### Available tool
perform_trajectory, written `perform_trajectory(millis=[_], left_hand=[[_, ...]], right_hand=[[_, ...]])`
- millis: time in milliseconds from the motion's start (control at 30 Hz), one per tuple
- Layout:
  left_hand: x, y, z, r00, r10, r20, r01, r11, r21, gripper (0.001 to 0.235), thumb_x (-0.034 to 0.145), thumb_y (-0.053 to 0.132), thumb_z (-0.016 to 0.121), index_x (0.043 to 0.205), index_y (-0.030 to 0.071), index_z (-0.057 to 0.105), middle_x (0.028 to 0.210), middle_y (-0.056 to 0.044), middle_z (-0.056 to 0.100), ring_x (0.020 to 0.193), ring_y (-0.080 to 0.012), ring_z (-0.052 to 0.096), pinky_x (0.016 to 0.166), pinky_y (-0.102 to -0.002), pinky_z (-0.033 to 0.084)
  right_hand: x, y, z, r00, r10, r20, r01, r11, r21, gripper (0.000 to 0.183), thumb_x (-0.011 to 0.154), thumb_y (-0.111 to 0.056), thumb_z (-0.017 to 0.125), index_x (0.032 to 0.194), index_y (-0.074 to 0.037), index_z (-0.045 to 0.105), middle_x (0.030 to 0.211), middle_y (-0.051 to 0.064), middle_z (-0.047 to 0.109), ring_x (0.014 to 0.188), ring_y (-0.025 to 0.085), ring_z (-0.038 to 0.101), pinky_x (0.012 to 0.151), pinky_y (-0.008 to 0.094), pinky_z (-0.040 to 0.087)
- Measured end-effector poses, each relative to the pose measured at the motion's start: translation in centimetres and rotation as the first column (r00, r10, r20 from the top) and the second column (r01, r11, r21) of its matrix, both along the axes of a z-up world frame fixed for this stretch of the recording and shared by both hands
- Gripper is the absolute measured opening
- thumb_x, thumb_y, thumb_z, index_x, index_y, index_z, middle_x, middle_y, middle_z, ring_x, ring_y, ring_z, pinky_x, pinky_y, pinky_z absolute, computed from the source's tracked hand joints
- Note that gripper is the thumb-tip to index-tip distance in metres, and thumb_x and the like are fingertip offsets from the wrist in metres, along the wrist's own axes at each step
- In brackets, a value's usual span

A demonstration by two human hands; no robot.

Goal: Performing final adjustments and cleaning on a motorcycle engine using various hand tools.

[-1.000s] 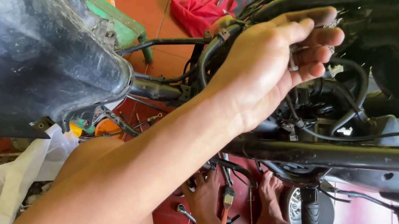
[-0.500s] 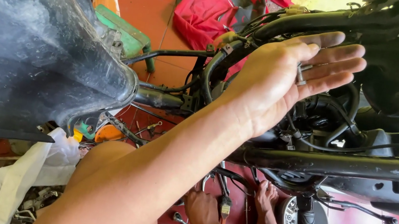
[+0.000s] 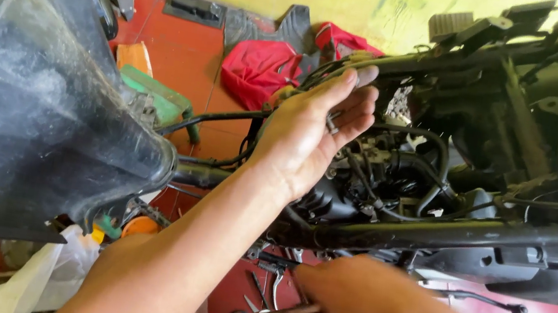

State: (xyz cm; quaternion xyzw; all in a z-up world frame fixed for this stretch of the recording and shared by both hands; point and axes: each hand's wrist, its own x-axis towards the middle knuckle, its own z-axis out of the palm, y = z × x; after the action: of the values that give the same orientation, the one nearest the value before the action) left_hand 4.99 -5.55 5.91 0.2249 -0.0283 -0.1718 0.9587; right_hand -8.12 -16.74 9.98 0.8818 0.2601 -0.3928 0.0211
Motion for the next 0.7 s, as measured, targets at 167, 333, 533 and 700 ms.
perform_trajectory(millis=[167, 333, 533, 700], left_hand=[[0.1, -1.0, -1.0, 0.995, 0.028, -0.094, -0.020, 0.997, 0.077, 0.026, 0.096, -0.002, 0.063, 0.120, -0.007, 0.072, 0.106, -0.020, 0.073, 0.096, -0.0264, 0.070, 0.088, -0.035, 0.061], [0.3, -1.6, -2.3, 0.997, 0.001, -0.082, 0.014, 0.985, 0.175, 0.016, 0.090, 0.006, 0.075, 0.105, 0.001, 0.074, 0.097, -0.014, 0.075, 0.083, -0.0187, 0.069, 0.076, -0.029, 0.060], [0.0, -3.7, -3.5, 0.958, 0.009, -0.288, 0.106, 0.918, 0.382, 0.026, 0.099, 0.015, 0.064, 0.115, -0.003, 0.074, 0.099, -0.013, 0.072, 0.085, -0.0188, 0.065, 0.078, -0.030, 0.057], [0.2, -5.1, -4.5, 0.876, 0.048, -0.480, 0.142, 0.926, 0.351, 0.027, 0.103, -0.003, 0.047, 0.124, -0.014, 0.059, 0.106, -0.027, 0.067, 0.100, -0.0303, 0.066, 0.098, -0.040, 0.059]], right_hand=[[0.8, -8.6, 8.0, 0.731, -0.506, 0.458, 0.055, 0.712, 0.700, 0.013, 0.075, -0.022, 0.076, 0.087, -0.016, 0.077, 0.079, -0.004, 0.078, 0.063, 0.009, 0.075, 0.060, 0.025, 0.058], [3.7, -16.8, -1.2, 0.435, -0.899, -0.041, 0.082, -0.006, 0.997, 0.031, 0.112, -0.034, 0.038, 0.108, -0.007, 0.054, 0.081, 0.012, 0.060, 0.059, 0.017, 0.057, 0.063, 0.026, 0.047], [4.1, -10.5, 1.9, 0.310, -0.920, 0.238, 0.042, 0.264, 0.964, 0.012, 0.114, 0.003, 0.050, 0.120, 0.008, 0.041, 0.089, 0.028, 0.069, 0.068, 0.028, 0.069, 0.060, 0.031, 0.053], [6.4, -10.4, 1.3, 0.318, -0.880, 0.353, 0.048, 0.387, 0.921, 0.016, 0.109, 0.004, 0.064, 0.116, 0.010, 0.052, 0.090, 0.020, 0.074, 0.079, 0.022, 0.077, 0.059, 0.023, 0.053]])
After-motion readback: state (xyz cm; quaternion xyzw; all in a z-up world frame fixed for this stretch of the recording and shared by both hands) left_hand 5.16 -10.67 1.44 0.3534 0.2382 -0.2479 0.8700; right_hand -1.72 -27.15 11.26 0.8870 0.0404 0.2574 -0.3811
